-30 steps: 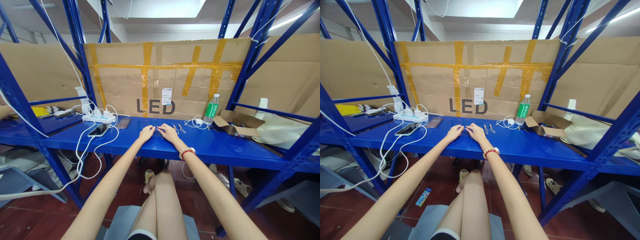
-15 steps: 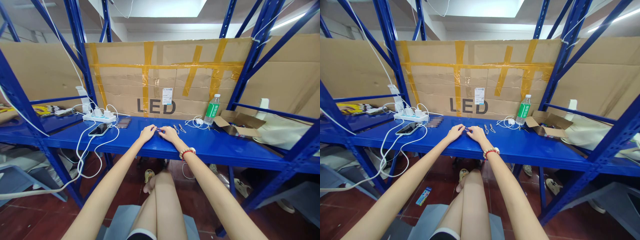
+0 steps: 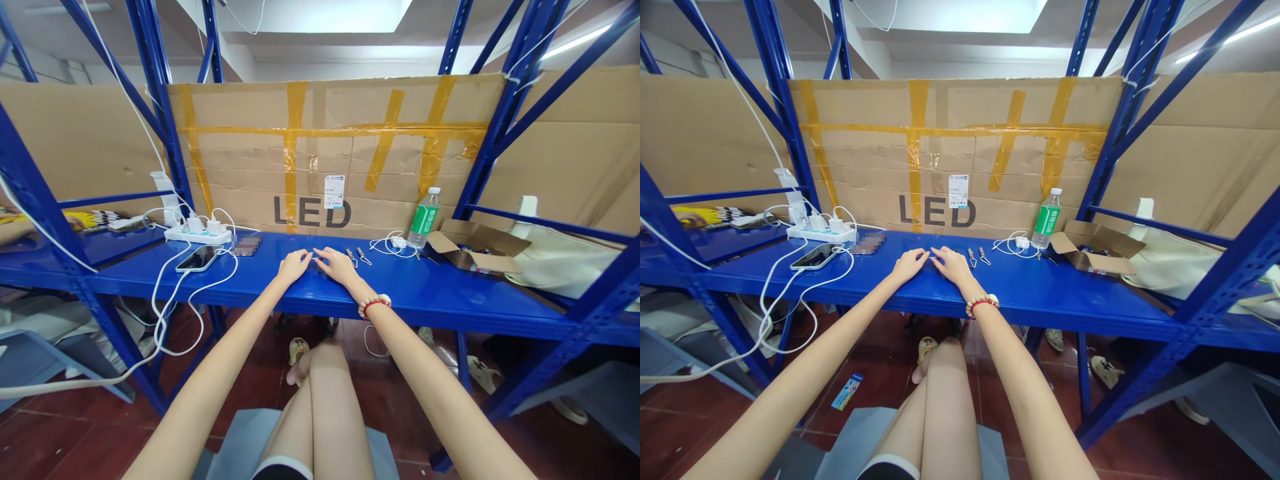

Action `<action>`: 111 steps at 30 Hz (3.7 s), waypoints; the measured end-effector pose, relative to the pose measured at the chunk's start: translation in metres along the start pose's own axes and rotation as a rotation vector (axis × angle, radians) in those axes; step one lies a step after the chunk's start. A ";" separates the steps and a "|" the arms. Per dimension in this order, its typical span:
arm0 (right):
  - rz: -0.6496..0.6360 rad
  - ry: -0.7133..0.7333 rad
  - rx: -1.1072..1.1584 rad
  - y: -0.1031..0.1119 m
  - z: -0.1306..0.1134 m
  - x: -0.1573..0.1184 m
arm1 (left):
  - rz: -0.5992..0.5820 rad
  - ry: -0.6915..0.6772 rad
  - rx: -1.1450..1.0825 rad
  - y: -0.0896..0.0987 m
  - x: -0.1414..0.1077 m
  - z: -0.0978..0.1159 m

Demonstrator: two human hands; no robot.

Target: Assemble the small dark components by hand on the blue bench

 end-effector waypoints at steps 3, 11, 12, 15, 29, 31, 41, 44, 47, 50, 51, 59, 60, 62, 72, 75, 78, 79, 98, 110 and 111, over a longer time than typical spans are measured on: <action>-0.031 0.009 -0.033 -0.001 -0.001 0.000 | -0.008 -0.002 0.009 0.000 0.000 0.000; -0.142 0.027 -0.107 -0.004 -0.007 0.001 | -0.067 -0.072 0.008 -0.001 -0.001 0.002; -0.148 0.027 -0.111 -0.004 -0.007 0.001 | -0.074 -0.080 0.008 -0.001 -0.001 0.002; -0.158 0.025 -0.123 -0.005 -0.006 0.000 | -0.086 -0.095 0.010 0.000 -0.002 0.003; -0.155 0.045 -0.105 -0.006 -0.006 0.000 | -0.085 -0.061 0.022 0.000 -0.002 0.003; -0.149 0.042 -0.098 -0.006 -0.005 0.000 | -0.089 -0.067 0.017 0.001 -0.002 0.003; -0.079 0.018 -0.084 -0.002 -0.003 0.000 | -0.101 -0.115 -0.008 0.001 -0.003 0.007; -0.046 0.017 -0.080 -0.003 0.000 0.001 | -0.103 -0.121 -0.021 0.000 -0.003 0.007; -0.008 0.014 -0.069 -0.003 0.001 0.002 | -0.092 -0.117 -0.042 0.001 -0.003 0.008; 0.038 0.001 -0.055 -0.002 0.003 0.003 | -0.083 -0.111 -0.066 0.002 -0.003 0.008; 0.052 -0.005 -0.050 -0.001 0.004 0.003 | -0.082 -0.107 -0.072 0.001 -0.003 0.008; 0.126 -0.052 -0.027 0.002 0.010 0.001 | -0.071 -0.090 -0.060 -0.001 -0.001 0.007; 0.132 -0.061 -0.026 0.003 0.010 0.001 | -0.076 -0.097 -0.060 -0.001 -0.002 0.007; 0.137 -0.075 -0.024 0.004 0.010 0.001 | -0.086 -0.110 -0.063 -0.001 -0.003 0.009; 0.145 -0.078 0.013 0.006 0.009 -0.001 | -0.078 -0.150 -0.086 0.000 -0.005 0.010; 0.146 -0.079 0.019 0.006 0.009 -0.001 | -0.071 -0.160 -0.075 0.000 -0.005 0.011; 0.143 -0.087 0.020 0.006 0.009 0.000 | -0.067 -0.162 -0.061 0.001 -0.005 0.012; 0.141 -0.091 0.020 0.006 0.009 0.000 | -0.068 -0.162 -0.057 0.000 -0.005 0.012; 0.036 -0.204 -0.042 -0.006 0.020 0.003 | -0.040 -0.050 -0.022 0.000 -0.003 0.007; -0.030 -0.246 -0.062 -0.008 0.023 0.003 | -0.037 -0.040 -0.031 0.000 -0.003 0.006; -0.026 -0.249 -0.056 -0.008 0.024 0.003 | -0.036 -0.042 -0.031 0.000 -0.002 0.006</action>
Point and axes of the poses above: each hand's wrist, its own x-axis towards the middle knuckle, its own y-axis out of the back of the hand, z = x × y, the point moved 5 cm from there along x, towards the middle knuckle, and after that the axes turned 9 degrees about x, right-handed, at the moved point
